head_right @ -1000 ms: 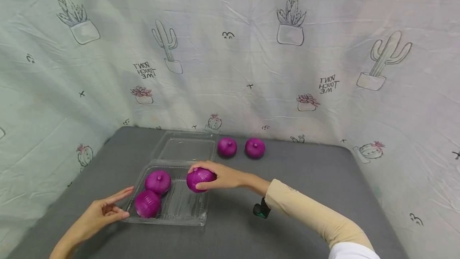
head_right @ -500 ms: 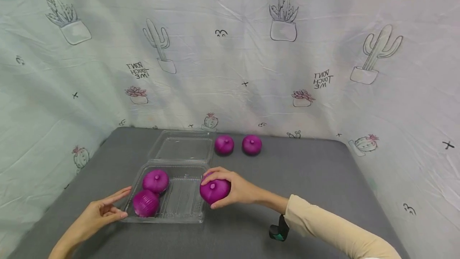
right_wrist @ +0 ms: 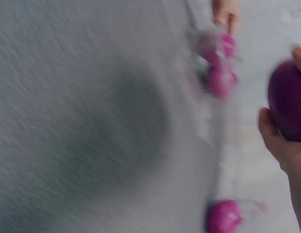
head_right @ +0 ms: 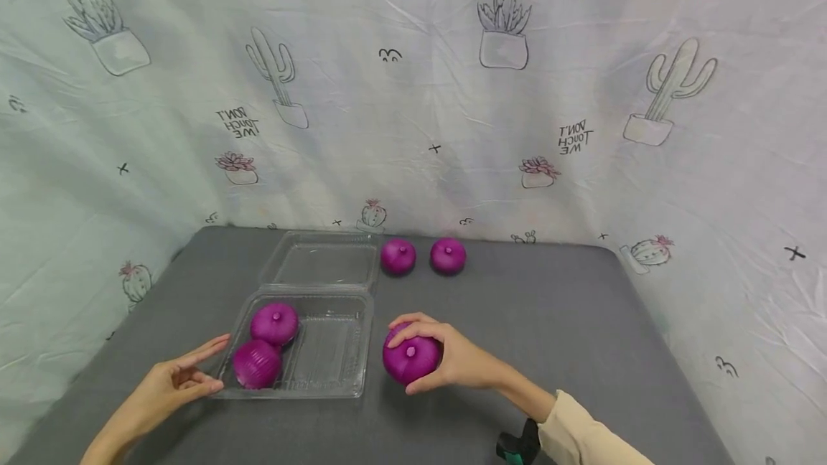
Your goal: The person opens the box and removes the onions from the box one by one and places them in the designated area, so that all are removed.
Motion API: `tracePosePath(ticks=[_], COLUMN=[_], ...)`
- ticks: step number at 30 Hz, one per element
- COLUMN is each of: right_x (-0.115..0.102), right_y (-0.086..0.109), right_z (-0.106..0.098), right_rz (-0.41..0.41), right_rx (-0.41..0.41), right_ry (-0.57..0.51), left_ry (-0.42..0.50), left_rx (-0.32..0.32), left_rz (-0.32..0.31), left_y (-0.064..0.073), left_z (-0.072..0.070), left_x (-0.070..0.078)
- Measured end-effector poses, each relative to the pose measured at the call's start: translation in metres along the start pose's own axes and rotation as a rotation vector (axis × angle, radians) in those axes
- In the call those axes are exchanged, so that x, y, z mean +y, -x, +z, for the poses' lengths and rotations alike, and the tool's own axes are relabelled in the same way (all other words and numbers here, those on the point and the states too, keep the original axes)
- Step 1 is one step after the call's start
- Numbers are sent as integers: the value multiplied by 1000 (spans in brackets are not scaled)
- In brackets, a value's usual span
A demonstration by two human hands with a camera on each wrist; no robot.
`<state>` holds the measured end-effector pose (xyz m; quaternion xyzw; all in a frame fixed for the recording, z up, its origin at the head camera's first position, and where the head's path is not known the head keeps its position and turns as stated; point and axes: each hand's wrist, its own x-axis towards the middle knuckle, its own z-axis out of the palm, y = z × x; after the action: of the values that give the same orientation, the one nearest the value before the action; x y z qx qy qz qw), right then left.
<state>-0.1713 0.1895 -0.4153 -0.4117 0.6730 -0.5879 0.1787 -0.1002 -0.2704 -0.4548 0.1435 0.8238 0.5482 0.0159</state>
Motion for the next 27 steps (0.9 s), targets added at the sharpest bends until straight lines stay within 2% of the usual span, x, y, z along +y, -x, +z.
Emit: tracePosePath(ticks=[6, 10, 13, 19, 27], right_x=[-15, -14, -11, 2, 26], right_y=[15, 25, 33, 46, 61], right_z=[-12, -20, -26, -43, -66], right_rz=[-38, -63, -53, 13, 124], right_rx=[7, 32, 54, 111, 161], right_ry=[-4, -6, -3, 0, -135], left_ry=[-2, -29, -43, -29, -15], left_rx=[-2, 8, 21, 19, 9], left_rz=[4, 8, -7, -35, -24], left_y=[-2, -2, 0, 1, 1], left_z=[0, 0, -1, -2, -2], left_x=[0, 1, 2, 1, -1])
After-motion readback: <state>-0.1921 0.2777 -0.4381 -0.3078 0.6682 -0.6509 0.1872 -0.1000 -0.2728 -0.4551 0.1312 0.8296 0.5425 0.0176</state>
